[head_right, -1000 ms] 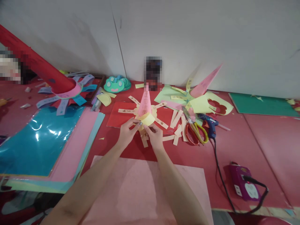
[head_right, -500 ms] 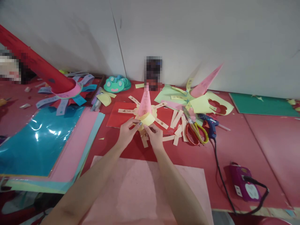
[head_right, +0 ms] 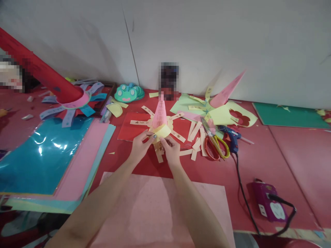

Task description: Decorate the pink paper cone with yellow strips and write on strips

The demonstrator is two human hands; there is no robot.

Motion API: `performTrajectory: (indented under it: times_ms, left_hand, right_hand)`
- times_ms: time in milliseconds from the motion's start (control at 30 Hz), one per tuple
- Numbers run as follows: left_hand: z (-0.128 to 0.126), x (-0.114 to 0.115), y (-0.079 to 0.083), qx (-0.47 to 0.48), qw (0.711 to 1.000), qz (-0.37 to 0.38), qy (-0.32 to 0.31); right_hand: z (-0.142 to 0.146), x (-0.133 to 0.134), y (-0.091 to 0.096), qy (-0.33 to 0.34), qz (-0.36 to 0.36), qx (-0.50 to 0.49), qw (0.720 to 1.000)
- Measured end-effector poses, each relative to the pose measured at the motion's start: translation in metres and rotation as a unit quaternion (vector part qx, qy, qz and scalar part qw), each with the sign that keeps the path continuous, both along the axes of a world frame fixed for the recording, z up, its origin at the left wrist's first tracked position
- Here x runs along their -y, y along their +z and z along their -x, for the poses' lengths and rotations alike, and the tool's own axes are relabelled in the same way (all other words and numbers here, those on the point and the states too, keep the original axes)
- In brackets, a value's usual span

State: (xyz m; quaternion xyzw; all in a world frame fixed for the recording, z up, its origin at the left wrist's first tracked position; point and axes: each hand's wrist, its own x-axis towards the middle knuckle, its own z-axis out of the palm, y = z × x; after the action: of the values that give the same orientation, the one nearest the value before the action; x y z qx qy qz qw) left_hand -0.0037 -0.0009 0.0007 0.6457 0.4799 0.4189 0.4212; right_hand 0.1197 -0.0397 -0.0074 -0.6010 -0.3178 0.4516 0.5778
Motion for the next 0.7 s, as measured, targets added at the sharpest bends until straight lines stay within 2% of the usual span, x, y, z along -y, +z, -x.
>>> performTrajectory:
  times_ms: [300,500,700]
  left_hand:
    - [0.0006,-0.0001,-0.0014,0.001,1.0,-0.001,-0.013]
    - [0.0008,0.0,0.0005,-0.014,1.0,-0.002,-0.012]
    - [0.001,-0.001,-0.0033,-0.013,1.0,-0.003,-0.006]
  right_hand:
    - [-0.0045,0.0002,0.0004,-0.014,-0.033,0.011,0.999]
    - [-0.0062,-0.0005,-0.0005,-0.053,-0.042,0.003,0.998]
    - [-0.0055,0.0005,0.0025,-0.053,-0.052,0.018,0.997]
